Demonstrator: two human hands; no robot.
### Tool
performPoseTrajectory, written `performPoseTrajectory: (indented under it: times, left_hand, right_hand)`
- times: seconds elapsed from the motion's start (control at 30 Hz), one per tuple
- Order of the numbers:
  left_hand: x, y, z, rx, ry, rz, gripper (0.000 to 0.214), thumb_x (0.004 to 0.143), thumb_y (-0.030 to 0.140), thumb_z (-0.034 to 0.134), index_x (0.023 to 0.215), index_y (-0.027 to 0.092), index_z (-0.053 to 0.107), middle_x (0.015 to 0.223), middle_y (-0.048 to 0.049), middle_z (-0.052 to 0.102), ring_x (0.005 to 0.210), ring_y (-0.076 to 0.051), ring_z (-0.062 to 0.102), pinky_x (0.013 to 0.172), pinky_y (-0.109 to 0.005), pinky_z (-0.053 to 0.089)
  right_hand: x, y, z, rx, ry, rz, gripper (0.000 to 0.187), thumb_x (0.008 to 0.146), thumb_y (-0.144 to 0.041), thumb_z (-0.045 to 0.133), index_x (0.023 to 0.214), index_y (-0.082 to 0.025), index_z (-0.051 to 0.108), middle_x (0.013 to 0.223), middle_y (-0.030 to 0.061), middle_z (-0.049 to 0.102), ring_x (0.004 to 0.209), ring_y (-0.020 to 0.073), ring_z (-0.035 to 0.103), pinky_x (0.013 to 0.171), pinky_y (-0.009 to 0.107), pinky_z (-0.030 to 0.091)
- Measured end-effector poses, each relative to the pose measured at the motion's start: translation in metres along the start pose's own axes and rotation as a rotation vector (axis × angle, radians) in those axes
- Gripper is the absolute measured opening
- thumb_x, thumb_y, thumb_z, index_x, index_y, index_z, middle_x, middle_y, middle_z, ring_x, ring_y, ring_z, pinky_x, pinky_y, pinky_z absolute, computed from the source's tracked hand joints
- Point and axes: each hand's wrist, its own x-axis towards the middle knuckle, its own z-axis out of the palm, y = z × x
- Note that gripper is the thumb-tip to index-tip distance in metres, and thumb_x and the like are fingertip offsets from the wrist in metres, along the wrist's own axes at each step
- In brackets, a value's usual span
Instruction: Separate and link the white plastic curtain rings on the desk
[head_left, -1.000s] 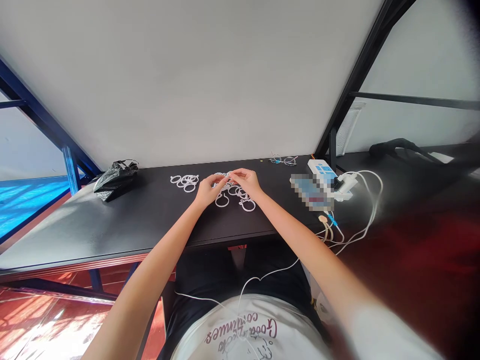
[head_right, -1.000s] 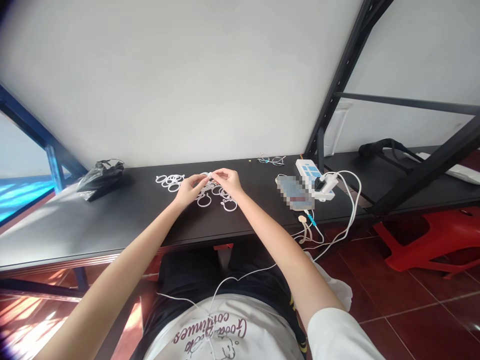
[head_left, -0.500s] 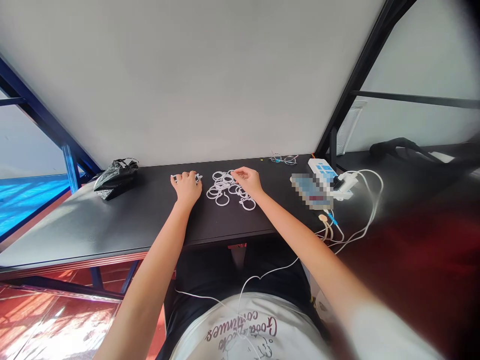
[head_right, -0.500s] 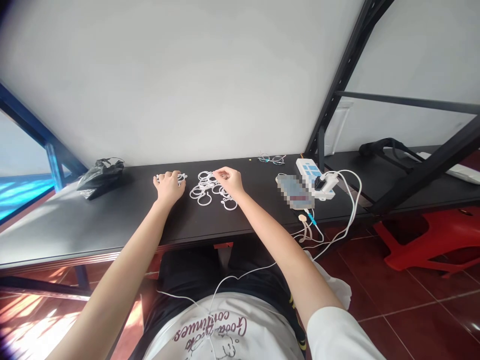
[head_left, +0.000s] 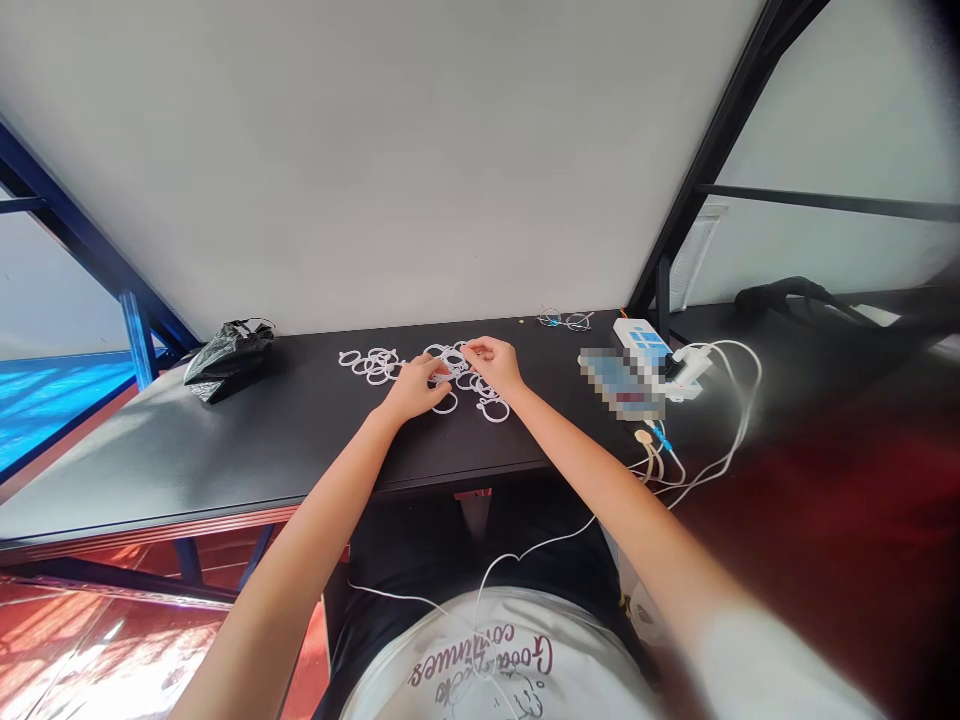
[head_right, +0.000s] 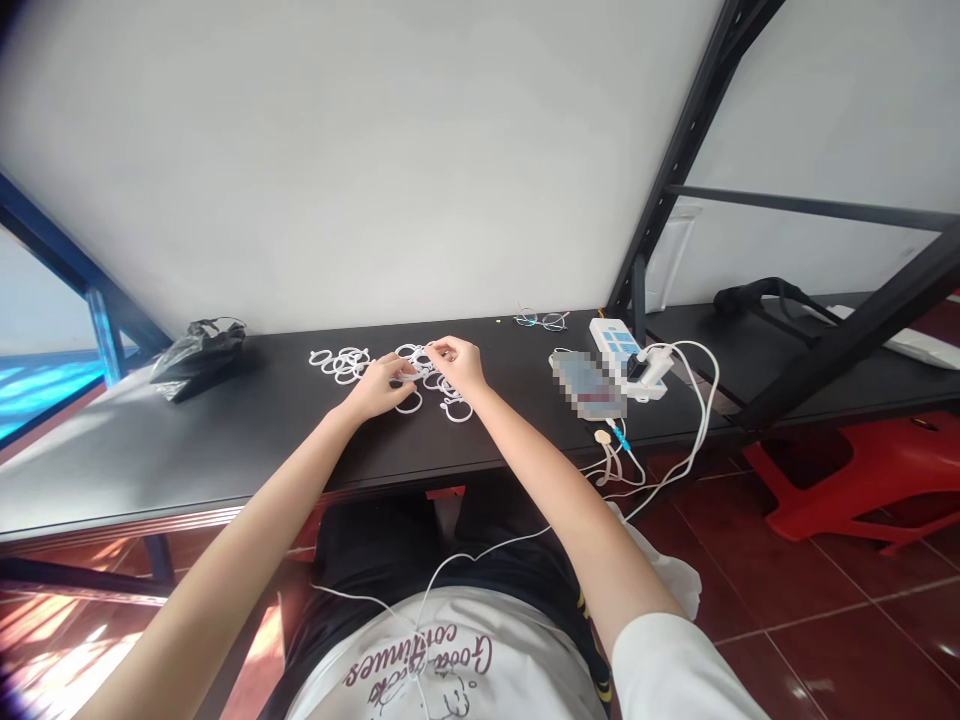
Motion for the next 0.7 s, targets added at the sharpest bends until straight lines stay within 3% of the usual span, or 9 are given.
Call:
performPoseTrajectory:
  times: [0.13,0.3,0.53,0.7]
  left_hand:
    - [-0.001,-0.001,0.004,-0.019,-0.025,0.012,0.015,0.074,0.024,0.055,0.086,0.020,0.063,0.084,-0.0057,0.059,0.076,-0.021,0.058,0.070,-0.035,0.048]
    - [0.001,0.002,0.003,-0.090,0.042,-0.005,0.014,0.080,0.029,0.053,0.082,0.020,0.064,0.085,-0.0063,0.064,0.076,-0.020,0.060,0.072,-0.033,0.049]
    - [0.004,0.010,-0.002,-0.258,0.153,-0.176,0.028,0.079,0.047,0.064,0.078,0.020,0.065,0.085,-0.0070,0.070,0.076,-0.021,0.064,0.074,-0.035,0.050]
    - [0.006,0.006,-0.001,-0.372,0.145,-0.234,0.037,0.078,0.055,0.065,0.081,0.018,0.067,0.078,-0.0055,0.068,0.071,-0.019,0.060,0.071,-0.033,0.050]
  right_hand:
    - [0.001,0.005,0.001,-0.005,-0.002,-0.006,0.030,0.075,-0.050,0.068,0.079,-0.021,0.070,0.079,0.0036,0.072,0.055,0.0140,0.061,0.057,0.029,0.053]
    - [0.000,0.004,0.002,-0.035,-0.007,-0.017,0.027,0.076,-0.048,0.067,0.078,-0.021,0.070,0.079,0.0034,0.071,0.057,0.0143,0.062,0.060,0.030,0.054]
    - [-0.002,0.000,0.001,-0.097,-0.025,-0.019,0.025,0.076,-0.046,0.067,0.077,-0.021,0.070,0.074,0.0029,0.071,0.058,0.0153,0.063,0.062,0.031,0.054]
    - [-0.002,0.001,0.002,-0.089,-0.031,-0.042,0.028,0.076,-0.049,0.068,0.079,-0.022,0.071,0.076,0.0023,0.071,0.057,0.0141,0.061,0.062,0.030,0.054]
